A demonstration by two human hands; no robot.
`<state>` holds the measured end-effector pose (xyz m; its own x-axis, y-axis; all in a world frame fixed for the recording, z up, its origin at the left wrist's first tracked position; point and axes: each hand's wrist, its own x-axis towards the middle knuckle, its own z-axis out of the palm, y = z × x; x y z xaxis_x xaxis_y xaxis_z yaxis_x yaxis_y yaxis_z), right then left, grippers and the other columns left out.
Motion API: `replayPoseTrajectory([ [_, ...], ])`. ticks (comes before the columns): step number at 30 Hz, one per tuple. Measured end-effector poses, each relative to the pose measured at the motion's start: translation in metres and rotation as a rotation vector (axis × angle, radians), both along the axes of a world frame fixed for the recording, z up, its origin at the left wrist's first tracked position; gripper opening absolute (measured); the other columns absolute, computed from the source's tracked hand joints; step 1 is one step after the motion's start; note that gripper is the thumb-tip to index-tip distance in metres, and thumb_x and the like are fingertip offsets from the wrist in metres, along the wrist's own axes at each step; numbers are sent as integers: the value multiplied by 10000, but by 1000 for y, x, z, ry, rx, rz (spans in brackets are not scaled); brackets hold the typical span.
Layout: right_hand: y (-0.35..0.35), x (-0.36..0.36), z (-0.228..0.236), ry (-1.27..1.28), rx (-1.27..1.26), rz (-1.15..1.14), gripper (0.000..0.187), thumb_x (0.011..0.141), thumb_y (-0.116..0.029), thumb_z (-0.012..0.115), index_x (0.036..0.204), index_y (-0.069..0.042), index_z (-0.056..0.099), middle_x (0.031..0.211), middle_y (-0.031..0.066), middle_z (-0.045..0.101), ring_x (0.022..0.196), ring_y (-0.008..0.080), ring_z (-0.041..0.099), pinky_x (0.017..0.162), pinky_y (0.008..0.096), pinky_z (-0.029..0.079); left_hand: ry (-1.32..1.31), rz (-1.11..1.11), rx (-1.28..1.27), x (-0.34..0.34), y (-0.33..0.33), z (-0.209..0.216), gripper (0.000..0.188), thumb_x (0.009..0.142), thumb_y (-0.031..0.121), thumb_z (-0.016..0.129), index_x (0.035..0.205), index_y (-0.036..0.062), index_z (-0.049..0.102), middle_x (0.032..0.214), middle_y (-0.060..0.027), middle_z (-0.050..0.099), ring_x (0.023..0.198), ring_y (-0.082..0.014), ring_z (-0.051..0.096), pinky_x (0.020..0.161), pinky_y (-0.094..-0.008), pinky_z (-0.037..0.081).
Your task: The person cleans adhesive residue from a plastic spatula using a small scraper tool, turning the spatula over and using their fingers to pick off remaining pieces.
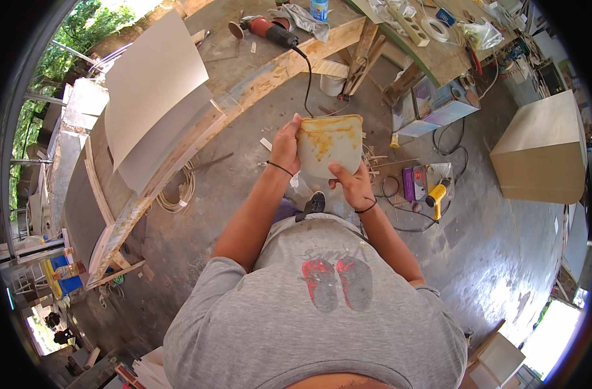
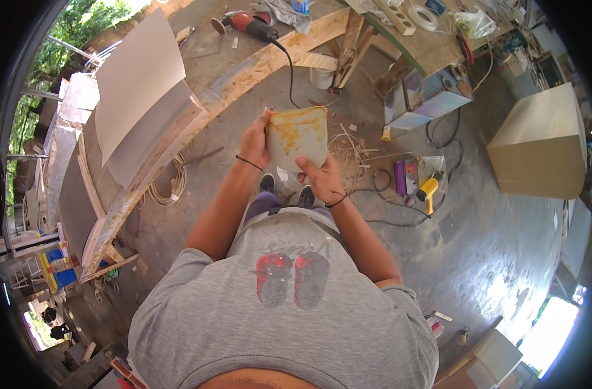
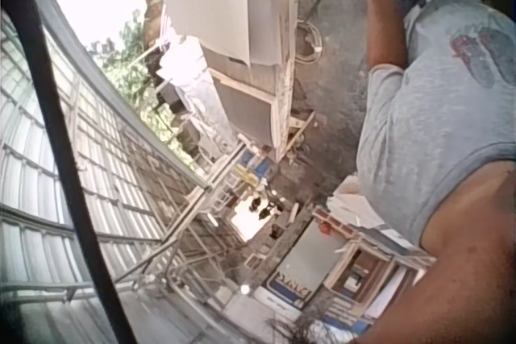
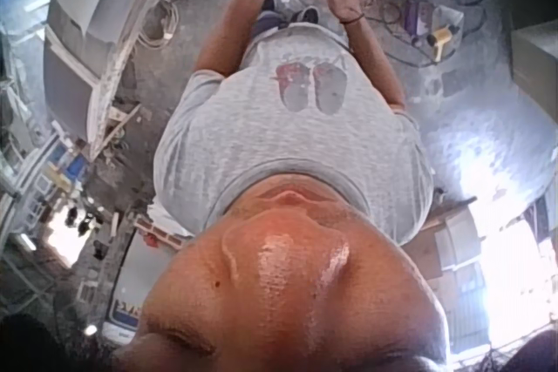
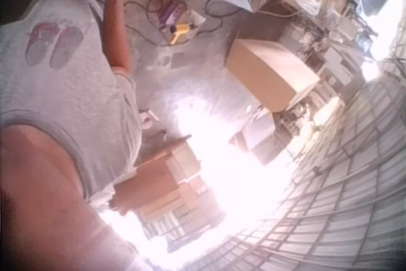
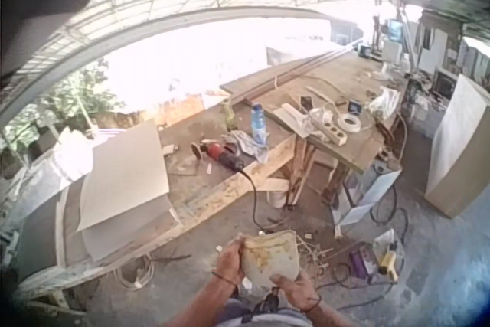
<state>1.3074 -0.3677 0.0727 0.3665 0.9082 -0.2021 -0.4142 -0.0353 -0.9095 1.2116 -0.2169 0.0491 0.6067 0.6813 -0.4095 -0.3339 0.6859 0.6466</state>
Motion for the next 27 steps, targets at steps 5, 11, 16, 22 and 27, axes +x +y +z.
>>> replayPoseTrajectory([
  [5,-4,21,-5,32,-49,-65,237,841,-91,613,1061,-39,542,922,48,610,660,114,552,485,241,436,-130,-241,-94,-14,12,7,465,921,432,491,1103,12,572,1036,-75,634,953,-166,607,803,-320,501],
  [11,-13,61,10,232,-55,20,304,794,-55,632,1082,-28,539,894,53,614,616,106,540,444,227,363,28,-551,265,-34,19,26,376,870,243,616,1160,13,552,1017,-54,639,906,-145,622,808,-319,515],
  [16,-20,81,11,201,-37,200,346,782,-61,639,1107,-8,533,876,59,616,603,105,537,446,233,363,152,-611,340,-30,16,34,312,825,116,665,1108,20,578,964,-34,636,885,-116,617,816,-304,521],
  [22,-11,62,4,234,65,13,398,793,-83,644,1155,8,508,1000,80,615,805,157,609,620,258,471,209,-474,323,-20,5,41,140,858,220,642,860,93,583,826,27,602,728,-62,574,641,-227,488],
  [27,-7,16,-3,313,171,-178,469,806,-21,610,1246,0,448,1182,98,559,1088,210,551,914,338,450,238,-271,254,-16,-1,12,165,885,276,608,809,139,556,791,49,594,706,-56,561,622,-236,466],
])
